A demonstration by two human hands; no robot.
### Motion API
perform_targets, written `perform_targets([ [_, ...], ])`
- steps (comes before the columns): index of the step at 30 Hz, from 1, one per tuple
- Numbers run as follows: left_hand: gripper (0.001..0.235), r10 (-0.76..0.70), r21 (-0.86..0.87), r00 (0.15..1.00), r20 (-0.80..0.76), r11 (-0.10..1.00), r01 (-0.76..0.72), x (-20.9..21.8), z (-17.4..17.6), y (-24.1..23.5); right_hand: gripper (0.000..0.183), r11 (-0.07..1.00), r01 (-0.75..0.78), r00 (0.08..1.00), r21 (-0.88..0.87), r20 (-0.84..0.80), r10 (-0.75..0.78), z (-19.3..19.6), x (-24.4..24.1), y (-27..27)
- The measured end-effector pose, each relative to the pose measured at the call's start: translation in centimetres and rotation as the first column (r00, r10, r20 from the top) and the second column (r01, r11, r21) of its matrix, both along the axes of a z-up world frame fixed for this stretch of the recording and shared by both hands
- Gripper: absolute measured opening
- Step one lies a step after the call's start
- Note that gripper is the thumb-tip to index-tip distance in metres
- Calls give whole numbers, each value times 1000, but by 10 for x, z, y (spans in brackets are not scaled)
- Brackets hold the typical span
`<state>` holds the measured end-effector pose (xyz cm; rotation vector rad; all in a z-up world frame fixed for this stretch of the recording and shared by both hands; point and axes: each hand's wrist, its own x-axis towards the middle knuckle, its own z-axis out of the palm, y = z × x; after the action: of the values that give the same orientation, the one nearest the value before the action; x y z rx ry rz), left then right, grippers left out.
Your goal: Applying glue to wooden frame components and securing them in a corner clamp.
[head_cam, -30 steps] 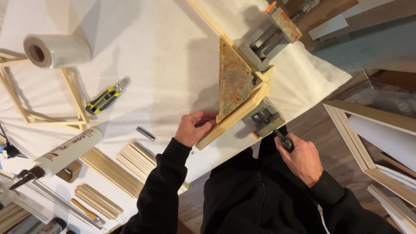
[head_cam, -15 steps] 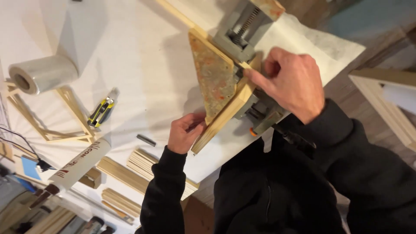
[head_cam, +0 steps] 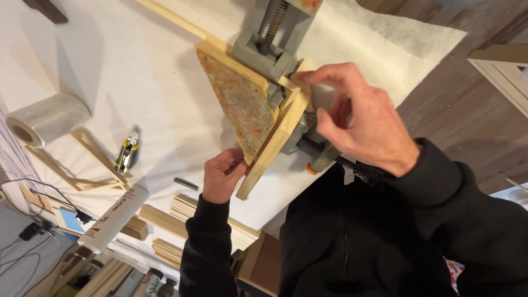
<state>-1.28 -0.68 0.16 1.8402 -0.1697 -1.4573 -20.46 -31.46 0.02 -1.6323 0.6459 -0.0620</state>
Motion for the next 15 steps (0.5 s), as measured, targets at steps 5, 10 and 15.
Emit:
perform_targets([
  [5, 29, 2, 7, 1000, 8, 1000, -2, 0, 2, 1, 47, 999, 40, 993, 31, 114, -43, 14, 3, 1],
  [10, 30, -14, 8, 999, 35, 1000, 14, 1, 0, 4, 34, 995, 39, 998, -90, 51, -35, -5, -3, -11],
  [15, 29, 1, 10, 1000, 13, 1000, -1, 1, -1, 3, 25, 821, -118, 947, -559, 186, 263, -34, 17, -34],
])
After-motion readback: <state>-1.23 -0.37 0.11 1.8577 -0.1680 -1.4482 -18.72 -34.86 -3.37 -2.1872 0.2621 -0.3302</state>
